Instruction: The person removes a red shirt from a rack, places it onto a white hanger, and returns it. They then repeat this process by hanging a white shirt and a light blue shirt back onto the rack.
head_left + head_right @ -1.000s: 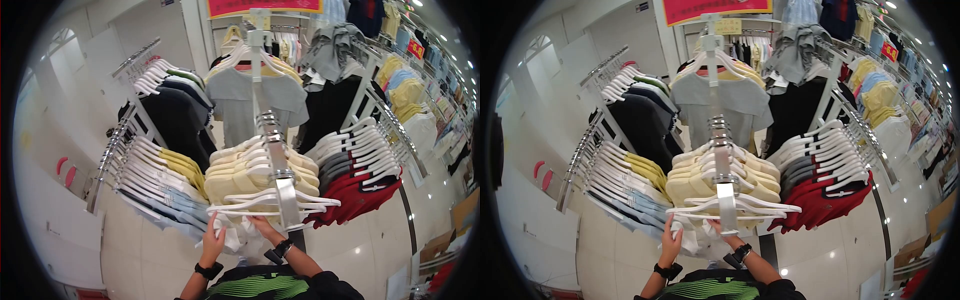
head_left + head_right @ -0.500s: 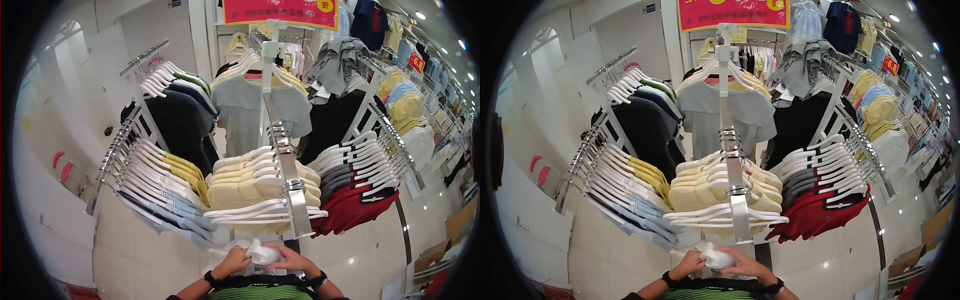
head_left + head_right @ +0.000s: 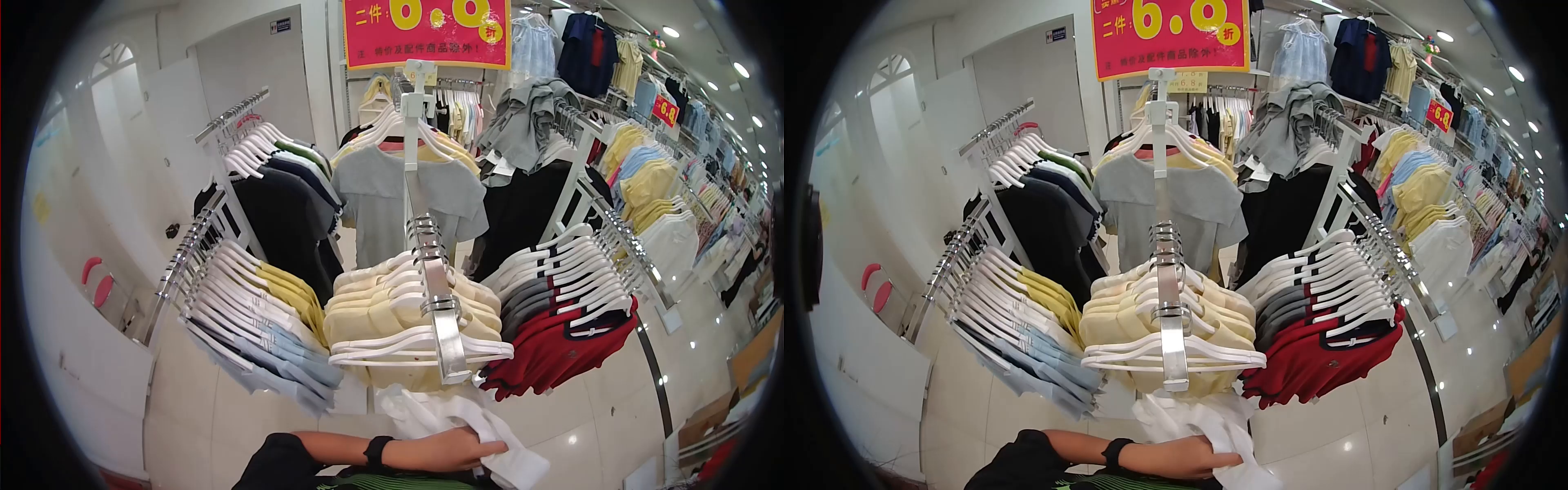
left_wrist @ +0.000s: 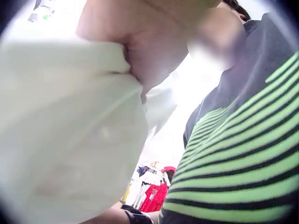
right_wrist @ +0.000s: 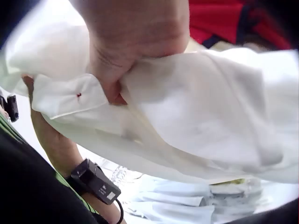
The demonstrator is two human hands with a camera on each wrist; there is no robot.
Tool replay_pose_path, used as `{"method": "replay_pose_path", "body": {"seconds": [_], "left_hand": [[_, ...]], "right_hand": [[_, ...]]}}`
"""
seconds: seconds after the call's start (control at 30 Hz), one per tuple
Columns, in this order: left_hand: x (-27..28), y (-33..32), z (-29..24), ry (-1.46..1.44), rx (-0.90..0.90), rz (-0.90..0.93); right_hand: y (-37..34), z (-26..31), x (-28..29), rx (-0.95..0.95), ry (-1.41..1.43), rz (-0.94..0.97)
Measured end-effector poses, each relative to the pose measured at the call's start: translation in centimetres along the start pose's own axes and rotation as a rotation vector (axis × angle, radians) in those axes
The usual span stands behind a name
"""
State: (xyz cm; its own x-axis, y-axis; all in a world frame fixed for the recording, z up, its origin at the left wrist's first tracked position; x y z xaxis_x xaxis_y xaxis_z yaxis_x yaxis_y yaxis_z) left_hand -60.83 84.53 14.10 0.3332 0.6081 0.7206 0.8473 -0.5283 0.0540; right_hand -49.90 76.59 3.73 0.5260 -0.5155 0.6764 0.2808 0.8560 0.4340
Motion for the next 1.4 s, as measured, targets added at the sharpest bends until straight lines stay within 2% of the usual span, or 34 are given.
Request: {"method": "replay_pose_path", "body": {"seconds": [0.03, 0.1, 0.2, 0.23, 0.3, 0.33, 0.37, 0.43, 0.5, 0.53, 0.6, 0.63, 0.7, 0.77, 0.97, 1.0, 1.03, 1.1, 1.17, 1.23, 1.3, 1.33, 1.37, 1.4], "left_hand": [[-0.2, -0.1, 0.4, 0.005, -0.006, 0.002], [-0.7, -0.4, 1.3, -0.249, -0.139, -0.109], [-1.6, 0.3, 1.1, -0.37, -0.254, -0.182], [-1.3, 0.3, 0.8, -0.376, -0.265, -0.188], [0.2, 0.1, -0.2, -0.173, -0.297, -0.34], [2.7, -0.6, -1.0, -0.158, -0.39, -0.489], [3.0, -1.3, -0.3, -0.16, -0.402, -0.494], [4.0, -3.2, 2.2, -0.134, -0.313, -0.593], [4.5, -5.6, 4.9, -0.312, -0.149, -0.478], [4.5, -7.4, 6.0, -0.316, -0.165, -0.477], [2.7, -10.2, 9.3, -0.432, 0.166, -0.313], [2.2, -11.5, 9.7, -0.431, 0.159, -0.312], [1.3, -14.0, 10.9, -0.555, 0.323, -0.405], [0.4, -15.3, 11.4, -0.613, 0.338, -0.441], [1.5, -18.5, 11.2, -0.69, 0.489, -0.582], [1.9, -19.2, 11.2, -0.686, 0.542, -0.62], [1.9, -19.7, 11.4, -0.682, 0.543, -0.628], [1.4, -21.1, 12.3, -0.696, 0.609, -0.708], [-0.4, -22.3, 13.9, -0.743, 0.601, -0.776], [-1.5, -23.4, 14.9, -0.791, 0.589, -0.84], [-1.9, -24.2, 15.6, -0.821, 0.624, -0.887], [-1.8, -24.4, 15.7, -0.826, 0.623, -0.89], [-1.9, -24.7, 15.9, -0.858, 0.646, -0.865], [-2.0, -24.9, 16.0, -0.892, 0.67, -0.838]], "right_hand": [[1.1, 0.1, 1.1, 0.009, -0.022, -0.014], [3.5, 0.3, 3.7, 0.027, -0.069, -0.037], [6.7, 1.3, 7.6, 0.038, -0.14, -0.049], [7.9, 1.7, 9.1, 0.043, -0.167, -0.05], [10.6, 2.7, 12.1, 0.059, -0.225, -0.056], [12.2, 3.2, 13.7, 0.068, -0.254, -0.06], [13.7, 3.9, 15.2, 0.077, -0.283, -0.064], [16.8, 5.3, 18.0, 0.094, -0.341, -0.079], [19.7, 7.0, 20.6, 0.106, -0.4, -0.097], [21.0, 7.9, 21.7, 0.112, -0.431, -0.105], [24.0, 9.7, 23.8, 0.125, -0.488, -0.118], [25.3, 10.5, 24.5, 0.134, -0.511, -0.126], [28.0, 11.6, 25.5, 0.153, -0.551, -0.141], [30.9, 12.5, 26.0, 0.174, -0.583, -0.146], [39.1, 14.9, 24.9, 0.266, -0.646, -0.152], [40.9, 14.9, 21.8, 0.552, -0.87, -0.161], [42.3, 12.6, 19.5, 0.445, -0.594, -0.146], [43.9, 8.0, 14.4, 0.23, -0.675, 0.111], [43.0, 6.6, 9.9, 0.163, -0.556, 0.567], [41.5, 4.9, 8.1, 0.139, -0.552, 0.778], [40.3, 5.4, 8.2, 0.035, -0.57, 0.889], [39.9, 5.8, 8.6, 0.049, -0.585, 0.923], [39.4, 6.2, 9.0, 0.047, -0.583, 0.928], [39.0, 7.1, 9.6, 0.074, -0.519, 0.85]]}}
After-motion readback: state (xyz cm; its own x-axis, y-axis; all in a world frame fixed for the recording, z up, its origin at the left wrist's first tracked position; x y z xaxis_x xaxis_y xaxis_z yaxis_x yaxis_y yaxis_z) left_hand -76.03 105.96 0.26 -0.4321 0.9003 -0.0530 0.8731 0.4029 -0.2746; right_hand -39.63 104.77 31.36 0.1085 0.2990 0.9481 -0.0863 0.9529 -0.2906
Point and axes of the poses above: each hand's wrist, its own y-axis towards the middle knuckle, its own x-axis out of the back of the hand, z = x × y, the point moved 4 cm from there along y, towards the middle knuckle, and after that the axes turned 12 degrees about x, right-handed, at the moved point
